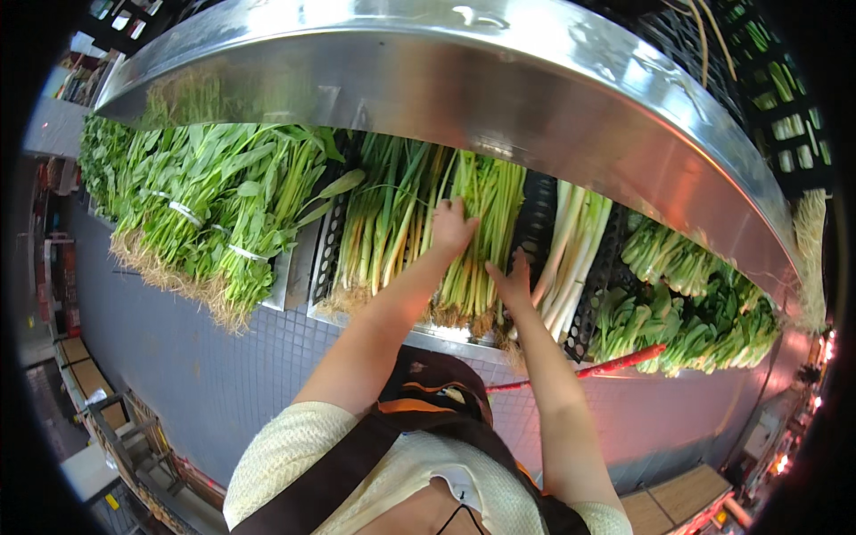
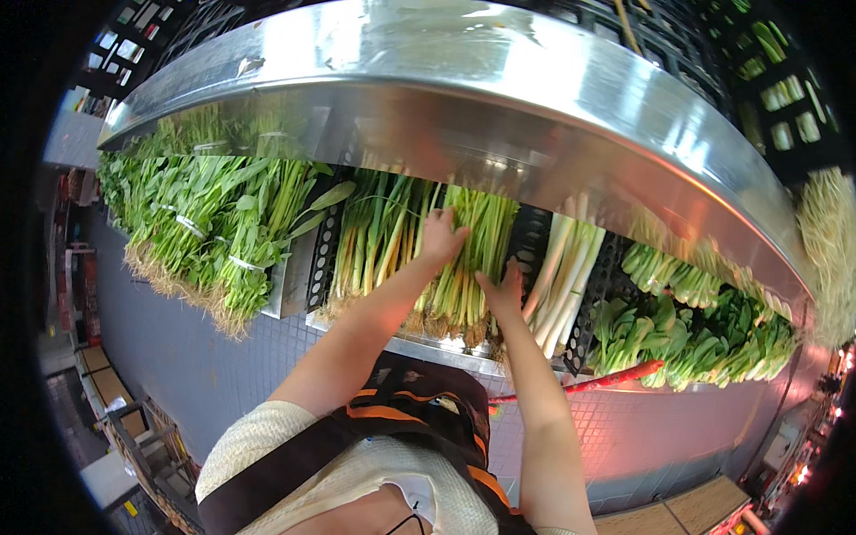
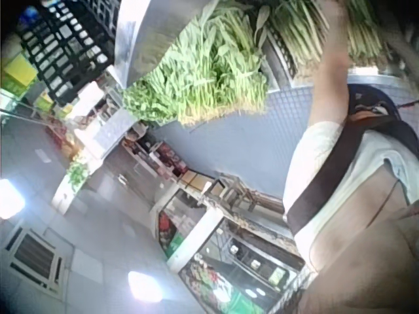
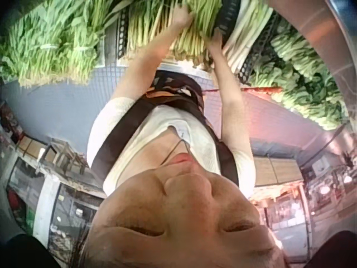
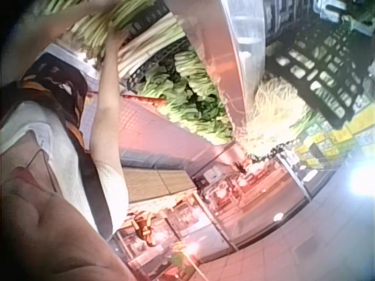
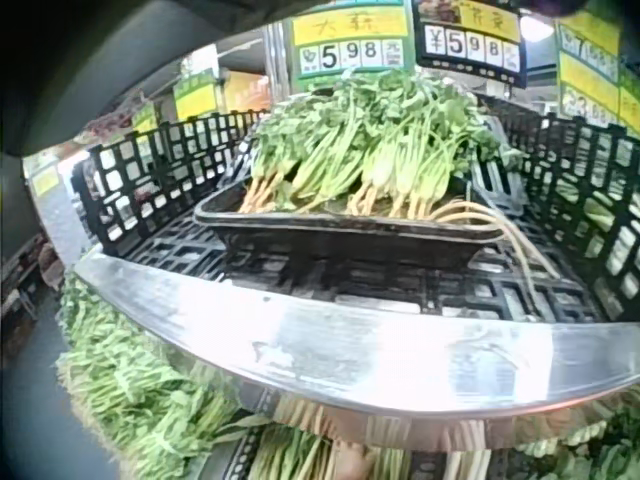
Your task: The person sweeps debris from the floor into a dustpan using a broom and dustpan, then arranges leafy vegetables on a display shelf. Finally, the person uses a spray bottle to mist the vegetables with water.
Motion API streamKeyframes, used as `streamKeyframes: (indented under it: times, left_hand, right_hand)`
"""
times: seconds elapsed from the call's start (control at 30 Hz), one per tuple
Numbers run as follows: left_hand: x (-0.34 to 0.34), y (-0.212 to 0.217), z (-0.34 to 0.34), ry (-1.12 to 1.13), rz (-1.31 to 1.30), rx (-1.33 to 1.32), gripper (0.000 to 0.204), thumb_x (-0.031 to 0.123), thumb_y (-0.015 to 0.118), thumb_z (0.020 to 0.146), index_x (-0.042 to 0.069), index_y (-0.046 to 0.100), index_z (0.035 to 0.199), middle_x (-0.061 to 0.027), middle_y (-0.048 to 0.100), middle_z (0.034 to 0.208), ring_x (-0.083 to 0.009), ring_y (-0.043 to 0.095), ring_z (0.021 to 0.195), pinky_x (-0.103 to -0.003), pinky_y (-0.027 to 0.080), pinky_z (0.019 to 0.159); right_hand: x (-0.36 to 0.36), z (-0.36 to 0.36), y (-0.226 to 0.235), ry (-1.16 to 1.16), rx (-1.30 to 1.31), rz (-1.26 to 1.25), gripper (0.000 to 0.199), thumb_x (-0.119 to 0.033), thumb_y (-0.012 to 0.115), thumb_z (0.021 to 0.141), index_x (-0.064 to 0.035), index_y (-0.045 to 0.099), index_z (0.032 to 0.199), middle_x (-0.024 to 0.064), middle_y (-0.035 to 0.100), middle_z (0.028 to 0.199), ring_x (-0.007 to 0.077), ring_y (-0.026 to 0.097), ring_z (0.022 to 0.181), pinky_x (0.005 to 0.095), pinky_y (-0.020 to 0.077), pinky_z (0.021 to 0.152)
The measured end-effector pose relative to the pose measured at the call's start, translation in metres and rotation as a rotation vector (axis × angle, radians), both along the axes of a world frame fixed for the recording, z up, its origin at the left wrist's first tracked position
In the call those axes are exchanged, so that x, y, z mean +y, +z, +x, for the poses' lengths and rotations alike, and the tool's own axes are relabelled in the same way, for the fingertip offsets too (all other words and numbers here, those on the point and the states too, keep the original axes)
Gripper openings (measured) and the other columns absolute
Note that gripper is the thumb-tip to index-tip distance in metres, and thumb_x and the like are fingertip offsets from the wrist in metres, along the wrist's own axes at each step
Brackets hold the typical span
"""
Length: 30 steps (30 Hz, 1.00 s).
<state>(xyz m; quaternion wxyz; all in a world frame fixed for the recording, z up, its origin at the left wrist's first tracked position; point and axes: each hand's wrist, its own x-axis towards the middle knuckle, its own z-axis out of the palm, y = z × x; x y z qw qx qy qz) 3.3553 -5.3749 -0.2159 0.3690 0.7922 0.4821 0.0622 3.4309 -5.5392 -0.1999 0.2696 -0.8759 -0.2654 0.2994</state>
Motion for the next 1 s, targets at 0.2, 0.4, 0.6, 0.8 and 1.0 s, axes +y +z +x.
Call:
streamKeyframes:
  times: [0.2, 0.4, 0.6, 0.8, 1.0]
  left_hand:
    - [-0.022, 0.001, 0.021, 0.005, -0.189, -0.134, 0.073, 0.031, 0.064, 0.074, 0.006, 0.029, 0.132, -0.0216, 0.031, 0.131, -0.0386, 0.033, 0.118, -0.043, 0.032, 0.095]
    - [-0.054, 0.02, 0.037, -0.111, -0.344, -0.341, 0.074, 0.033, 0.063, 0.075, 0.006, 0.028, 0.133, -0.0233, 0.024, 0.136, -0.0373, 0.025, 0.126, -0.041, 0.025, 0.102]
    - [0.003, 0.025, -0.035, -0.047, -0.098, -0.537, 0.029, 0.005, 0.055, 0.075, 0.0, 0.056, 0.103, -0.0181, 0.056, 0.104, -0.0335, 0.054, 0.094, -0.038, 0.045, 0.077]
    - [0.1, 0.042, -0.125, 0.114, 0.697, 0.042, 0.043, -0.006, 0.043, 0.073, 0.006, 0.049, 0.114, -0.0177, 0.047, 0.117, -0.0389, 0.052, 0.09, -0.041, 0.044, 0.077]
    - [0.101, 0.063, -0.133, 0.227, 0.514, -0.237, 0.014, 0.001, 0.054, 0.077, 0.004, 0.06, 0.088, -0.0138, 0.059, 0.084, -0.0281, 0.058, 0.069, -0.035, 0.047, 0.063]
  right_hand:
    - [0.042, -0.006, -0.023, -0.026, 0.078, -0.19, 0.091, -0.045, 0.067, 0.071, -0.0042, 0.017, 0.136, 0.0232, 0.022, 0.134, 0.0328, 0.032, 0.12, 0.0416, 0.0313, 0.097]
    - [0.016, 0.007, -0.022, -0.324, 0.648, 0.43, 0.081, -0.037, 0.066, 0.075, -0.004, 0.022, 0.134, 0.0193, 0.027, 0.134, 0.0289, 0.033, 0.121, 0.0394, 0.0338, 0.096]
    - [0.03, -0.003, 0.004, -0.027, 0.018, -0.204, 0.092, -0.039, 0.07, 0.07, -0.0082, 0.015, 0.137, 0.0242, 0.024, 0.132, 0.0413, 0.034, 0.117, 0.0458, 0.034, 0.094]
    - [0.048, -0.036, 0.034, -0.052, -0.411, -0.033, 0.087, -0.028, 0.071, 0.068, -0.0083, 0.018, 0.135, 0.0223, 0.026, 0.129, 0.0384, 0.026, 0.118, 0.0513, 0.0267, 0.093]
    - [0.102, -0.058, 0.059, 0.091, -0.238, 0.368, 0.048, -0.013, 0.059, 0.075, -0.0054, 0.043, 0.119, 0.0166, 0.04, 0.121, 0.0311, 0.037, 0.114, 0.0415, 0.0318, 0.094]
